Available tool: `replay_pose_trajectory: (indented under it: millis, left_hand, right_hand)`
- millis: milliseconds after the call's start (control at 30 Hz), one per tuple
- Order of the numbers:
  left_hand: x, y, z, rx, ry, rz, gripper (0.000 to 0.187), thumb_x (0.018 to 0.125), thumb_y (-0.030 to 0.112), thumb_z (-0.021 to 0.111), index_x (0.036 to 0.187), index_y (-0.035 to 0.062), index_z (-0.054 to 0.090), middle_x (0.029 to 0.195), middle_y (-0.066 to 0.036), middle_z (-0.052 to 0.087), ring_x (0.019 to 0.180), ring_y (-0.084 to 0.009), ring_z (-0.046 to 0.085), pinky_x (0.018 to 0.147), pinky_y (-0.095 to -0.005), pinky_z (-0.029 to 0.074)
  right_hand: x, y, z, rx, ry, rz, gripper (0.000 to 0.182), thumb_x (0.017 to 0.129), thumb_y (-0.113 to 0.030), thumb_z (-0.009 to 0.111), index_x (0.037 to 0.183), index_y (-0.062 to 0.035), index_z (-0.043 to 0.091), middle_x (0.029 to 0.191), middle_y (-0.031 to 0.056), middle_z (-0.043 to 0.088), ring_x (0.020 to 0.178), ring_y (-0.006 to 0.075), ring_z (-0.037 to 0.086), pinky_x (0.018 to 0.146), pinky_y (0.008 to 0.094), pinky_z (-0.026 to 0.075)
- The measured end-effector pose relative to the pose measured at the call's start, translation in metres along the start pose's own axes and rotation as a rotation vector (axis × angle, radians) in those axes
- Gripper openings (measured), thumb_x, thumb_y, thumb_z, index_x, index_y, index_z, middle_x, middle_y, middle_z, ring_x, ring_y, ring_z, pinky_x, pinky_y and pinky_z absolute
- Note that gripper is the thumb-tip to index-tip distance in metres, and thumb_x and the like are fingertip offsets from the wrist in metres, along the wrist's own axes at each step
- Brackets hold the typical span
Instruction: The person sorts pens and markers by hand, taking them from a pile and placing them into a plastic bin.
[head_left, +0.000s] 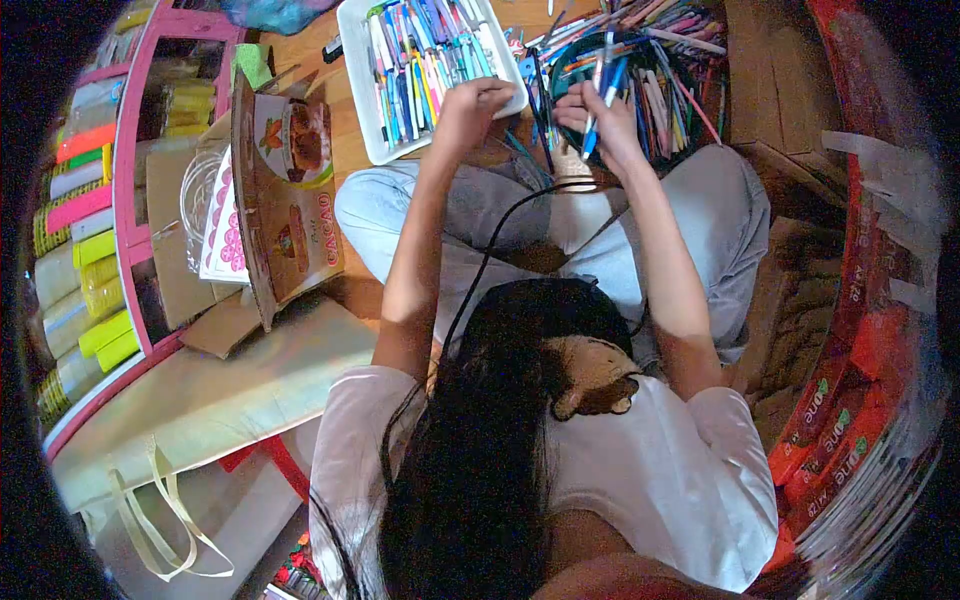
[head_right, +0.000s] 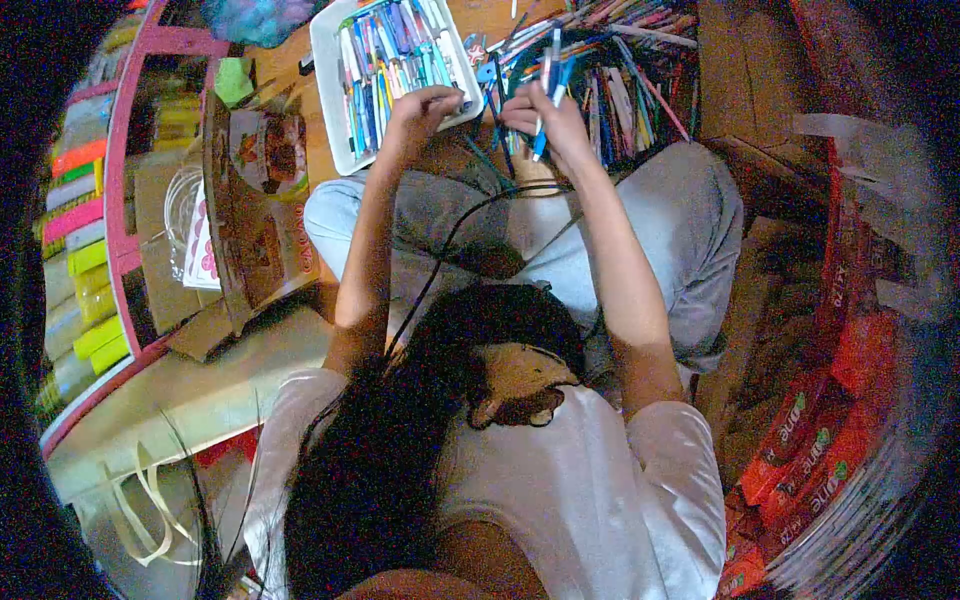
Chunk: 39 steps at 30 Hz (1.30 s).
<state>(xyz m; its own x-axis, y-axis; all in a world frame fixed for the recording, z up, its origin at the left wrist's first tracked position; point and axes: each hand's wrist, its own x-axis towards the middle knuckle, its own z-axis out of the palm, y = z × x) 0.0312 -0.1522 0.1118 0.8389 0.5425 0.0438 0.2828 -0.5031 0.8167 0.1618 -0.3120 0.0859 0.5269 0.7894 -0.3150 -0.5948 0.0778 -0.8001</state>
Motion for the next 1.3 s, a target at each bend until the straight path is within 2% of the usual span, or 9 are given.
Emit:
replay_pose_trajectory:
  millis: [233,400,467,600,633,700,933,1033,1300]
  left_hand:
    - [0.003,0.009,0.035,-0.532,-0.121,-0.23,0.024,0.08,0.023,0.062,0.09,0.0005,0.064,0.07,-0.004,0.063,0.065,-0.008,0.053,0.061,-0.0228,0.044]
    - [-0.003,0.008,0.026,-0.398,-0.087,-0.151,0.023,0.081,0.022,0.062,0.088,-0.0002,0.064,0.076,-0.004,0.063,0.069,-0.0077,0.054,0.063,-0.0237,0.044]
    - [-0.005,0.002,0.023,-0.41,0.032,-0.091,0.024,0.082,0.021,0.06,0.09,-0.0002,0.064,0.078,-0.004,0.064,0.07,-0.0079,0.054,0.064,-0.0237,0.044]
    - [0.0,-0.013,-0.021,-0.292,0.119,-0.274,0.023,0.087,0.018,0.052,0.099,0.0008,0.062,0.089,-0.006,0.063,0.082,-0.0111,0.056,0.071,-0.025,0.045]
    - [-0.001,-0.014,-0.028,-0.503,0.197,-0.322,0.026,0.085,0.021,0.055,0.098,0.0004,0.062,0.083,-0.005,0.063,0.076,-0.0095,0.056,0.068,-0.0239,0.046]
    - [0.005,-0.036,-0.05,-0.084,0.29,-0.302,0.023,0.083,0.016,0.058,0.095,-0.0031,0.062,0.074,-0.005,0.063,0.059,-0.0087,0.057,0.053,-0.0215,0.045]
    - [0.024,-0.097,-0.059,0.2,0.386,-0.348,0.031,0.069,0.017,0.07,0.09,-0.0051,0.063,0.067,-0.009,0.064,0.059,-0.0109,0.059,0.057,-0.0247,0.046]
    - [0.026,-0.131,-0.046,0.132,0.404,-0.265,0.037,0.067,0.024,0.072,0.093,-0.0012,0.064,0.062,-0.004,0.061,0.058,-0.0074,0.055,0.055,-0.0228,0.044]
    - [0.03,-0.123,-0.041,0.278,0.524,-0.288,0.025,0.066,0.019,0.071,0.079,-0.0012,0.065,0.062,-0.009,0.062,0.054,-0.0144,0.057,0.054,-0.0277,0.045]
  right_hand:
    - [0.0,0.019,0.0,-0.19,-0.271,0.186,0.037,0.089,-0.032,0.048,0.108,-0.0006,0.05,0.096,0.009,0.058,0.084,0.0162,0.057,0.074,0.0272,0.046]
    - [-0.003,0.019,0.008,-0.292,-0.286,0.193,0.043,0.089,-0.036,0.047,0.115,-0.0024,0.051,0.109,0.0064,0.056,0.099,0.0141,0.049,0.089,0.0281,0.036]
    - [0.008,0.038,-0.003,-0.339,-0.265,0.155,0.044,0.089,-0.038,0.045,0.113,-0.0013,0.052,0.103,0.0078,0.058,0.095,0.0157,0.053,0.084,0.0289,0.04]
    - [0.002,0.02,0.004,-0.174,-0.163,0.171,0.041,0.091,-0.036,0.039,0.104,0.0011,0.053,0.089,0.0132,0.061,0.075,0.0199,0.061,0.066,0.0305,0.051]
    - [0.003,0.02,0.003,-0.19,-0.133,0.177,0.041,0.091,-0.036,0.04,0.103,0.001,0.052,0.088,0.0125,0.061,0.075,0.0192,0.061,0.066,0.03,0.051]
    - [0.005,0.019,0.001,-0.218,-0.07,0.19,0.039,0.091,-0.036,0.04,0.101,0.0007,0.051,0.086,0.011,0.061,0.075,0.018,0.061,0.066,0.0288,0.051]
    - [0.006,0.027,0.003,-0.328,-0.031,0.151,0.035,0.091,-0.035,0.041,0.092,-0.0012,0.053,0.065,0.0037,0.055,0.051,0.0109,0.051,0.047,0.0226,0.044]
    - [0.007,0.03,-0.001,-0.339,-0.057,0.121,0.033,0.091,-0.034,0.043,0.086,-0.0033,0.053,0.055,-0.0021,0.043,0.041,0.0065,0.038,0.037,0.0216,0.034]
    - [0.001,0.022,0.011,-0.211,-0.035,0.171,0.033,0.09,-0.04,0.042,0.088,-0.0077,0.047,0.053,-0.0047,0.034,0.037,0.0044,0.028,0.034,0.0213,0.021]
